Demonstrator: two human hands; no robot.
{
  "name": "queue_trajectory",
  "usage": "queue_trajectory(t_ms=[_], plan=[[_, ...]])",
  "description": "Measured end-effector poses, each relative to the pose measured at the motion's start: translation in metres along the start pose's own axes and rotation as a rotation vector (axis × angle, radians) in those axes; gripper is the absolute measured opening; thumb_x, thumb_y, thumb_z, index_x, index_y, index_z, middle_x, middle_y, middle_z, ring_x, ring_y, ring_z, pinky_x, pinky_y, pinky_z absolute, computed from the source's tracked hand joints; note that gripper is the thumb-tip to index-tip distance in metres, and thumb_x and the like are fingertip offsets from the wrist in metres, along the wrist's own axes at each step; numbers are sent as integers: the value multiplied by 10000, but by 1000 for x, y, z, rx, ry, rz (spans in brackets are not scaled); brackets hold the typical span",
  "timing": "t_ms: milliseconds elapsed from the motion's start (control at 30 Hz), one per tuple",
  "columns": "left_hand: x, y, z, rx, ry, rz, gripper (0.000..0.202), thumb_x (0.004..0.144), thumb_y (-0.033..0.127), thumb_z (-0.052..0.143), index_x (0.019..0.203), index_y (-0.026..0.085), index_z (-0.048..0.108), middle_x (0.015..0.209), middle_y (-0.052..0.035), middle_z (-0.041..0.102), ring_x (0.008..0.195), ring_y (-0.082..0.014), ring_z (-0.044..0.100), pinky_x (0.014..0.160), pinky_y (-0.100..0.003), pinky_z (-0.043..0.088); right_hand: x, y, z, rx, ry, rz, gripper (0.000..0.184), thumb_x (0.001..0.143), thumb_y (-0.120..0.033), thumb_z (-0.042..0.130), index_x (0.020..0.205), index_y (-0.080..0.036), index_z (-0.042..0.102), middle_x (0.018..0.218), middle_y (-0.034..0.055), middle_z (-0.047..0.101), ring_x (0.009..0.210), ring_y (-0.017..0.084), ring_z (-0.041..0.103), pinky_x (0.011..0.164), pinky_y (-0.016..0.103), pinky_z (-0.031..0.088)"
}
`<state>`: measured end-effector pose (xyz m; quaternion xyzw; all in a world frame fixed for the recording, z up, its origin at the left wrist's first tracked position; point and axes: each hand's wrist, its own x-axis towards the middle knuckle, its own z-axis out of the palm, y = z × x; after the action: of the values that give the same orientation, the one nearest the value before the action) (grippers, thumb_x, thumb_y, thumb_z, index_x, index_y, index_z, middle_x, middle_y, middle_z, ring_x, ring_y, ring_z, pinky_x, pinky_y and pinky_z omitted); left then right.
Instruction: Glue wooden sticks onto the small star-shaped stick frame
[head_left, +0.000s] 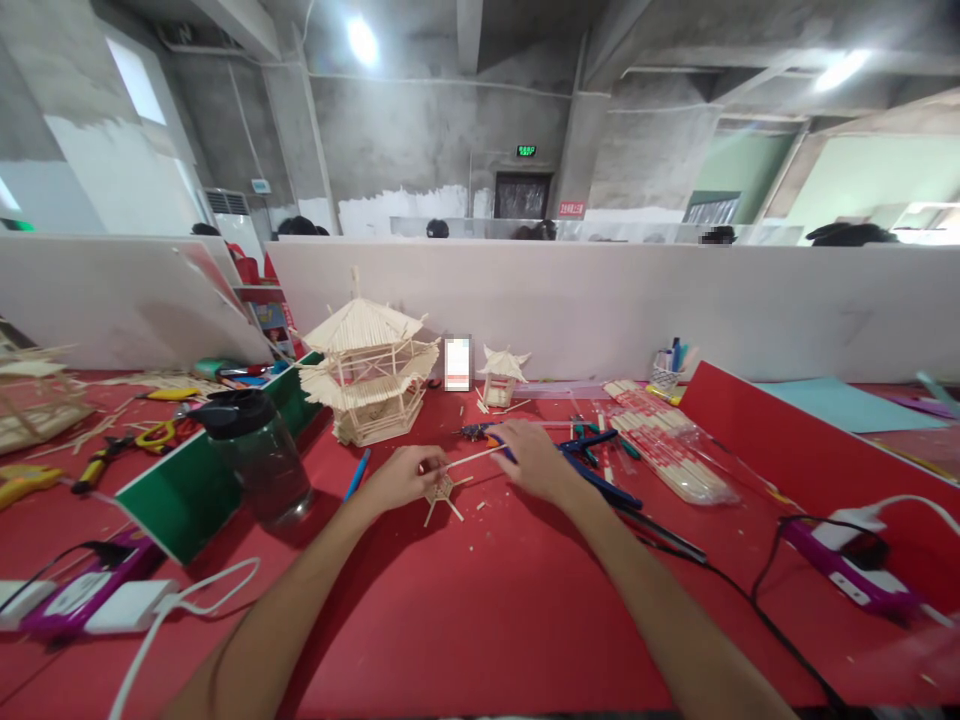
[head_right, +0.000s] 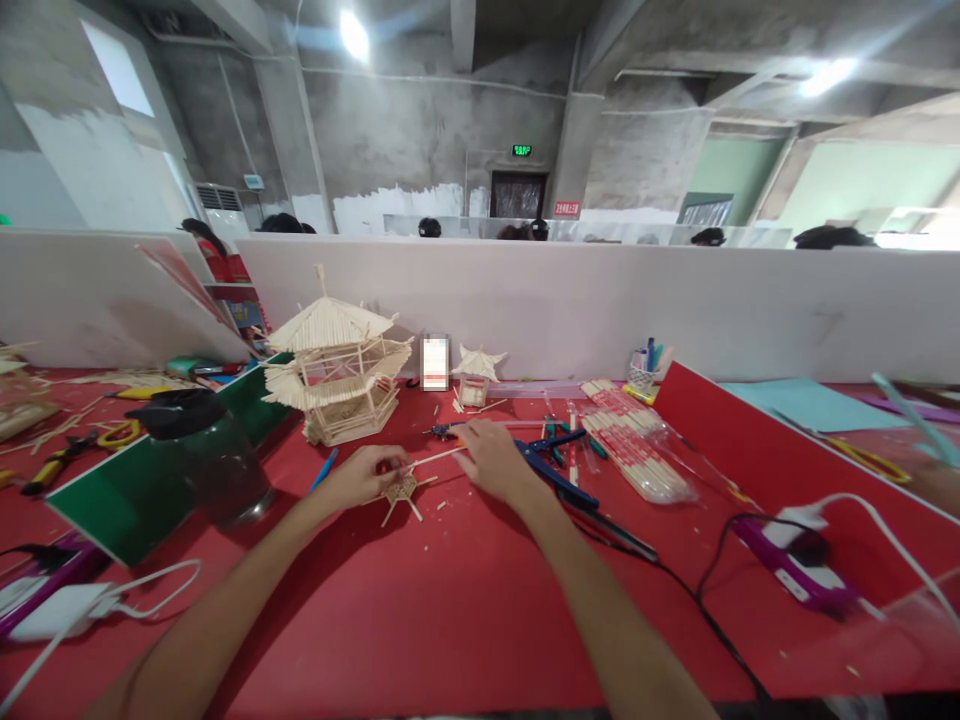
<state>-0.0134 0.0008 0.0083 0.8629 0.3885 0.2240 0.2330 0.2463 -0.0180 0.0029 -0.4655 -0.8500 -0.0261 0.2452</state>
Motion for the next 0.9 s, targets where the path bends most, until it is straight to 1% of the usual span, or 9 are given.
queue_trajectory(t_ms=[100,200,233,333,500,600,667,767,900], plan=[[1,-5,0,15,41,-37,244,880,360,543,906,176,702,750,-19,705,681,-152,603,634,-236,389,-13,36,-16,-96,-127,209,527,870,-388,621,1344,-179,526,1288,160,577,1208,304,499,1008,432,349],[2,-9,2,7,85,-55,200,858,312,548,905,191,700,769,-6,716,703,-154,616,657,-242,400,-29,68,-28,-154,-423,396,773,729,-498,725,1411,-231,479,1402,162,510,1318,381,415,1070,517,285],[2,-10,2,9,102,-57,192,852,300,548,901,194,700,772,-3,718,708,-155,618,663,-245,405,-33,75,-31,-152,-489,445,806,715,-531,722,1422,-237,469,1429,163,488,1342,391,388,1080,537,269],[3,-13,3,24,151,-65,194,847,294,540,911,199,697,777,-6,722,719,-164,619,669,-254,417,-39,86,-36,-149,-531,461,771,715,-538,707,1384,-206,512,1421,177,492,1325,387,416,1070,518,299],[4,-15,2,31,195,-64,207,863,310,528,931,199,688,780,-12,717,724,-170,618,676,-263,426,-34,87,-34,-270,-495,375,428,765,-386,664,1120,-147,666,1167,184,644,1089,344,595,916,402,432],[4,-17,1,42,230,-48,206,867,313,528,929,200,689,770,-9,702,721,-167,609,671,-261,424,-34,88,-35,-291,-453,341,387,788,-365,661,1109,-150,669,1178,183,642,1089,337,596,901,383,439],[5,-17,0,49,254,-40,207,869,315,528,929,203,691,758,-4,691,705,-163,600,658,-257,420,-35,88,-39,-254,-378,329,382,813,-365,648,1134,-157,658,1174,173,644,1082,324,600,900,380,444],[4,-15,0,37,291,-25,205,873,322,531,933,205,688,761,0,685,692,-156,593,660,-251,425,-32,80,-46,-82,-173,282,418,871,-401,581,1215,-165,613,1175,167,642,1099,310,591,930,405,445],[4,-11,-1,-19,360,-30,224,876,346,534,946,193,681,775,-10,683,717,-163,601,662,-250,441,-20,47,-50,396,126,162,525,923,-500,475,1360,-210,503,1349,125,561,1246,285,501,1056,443,376]])
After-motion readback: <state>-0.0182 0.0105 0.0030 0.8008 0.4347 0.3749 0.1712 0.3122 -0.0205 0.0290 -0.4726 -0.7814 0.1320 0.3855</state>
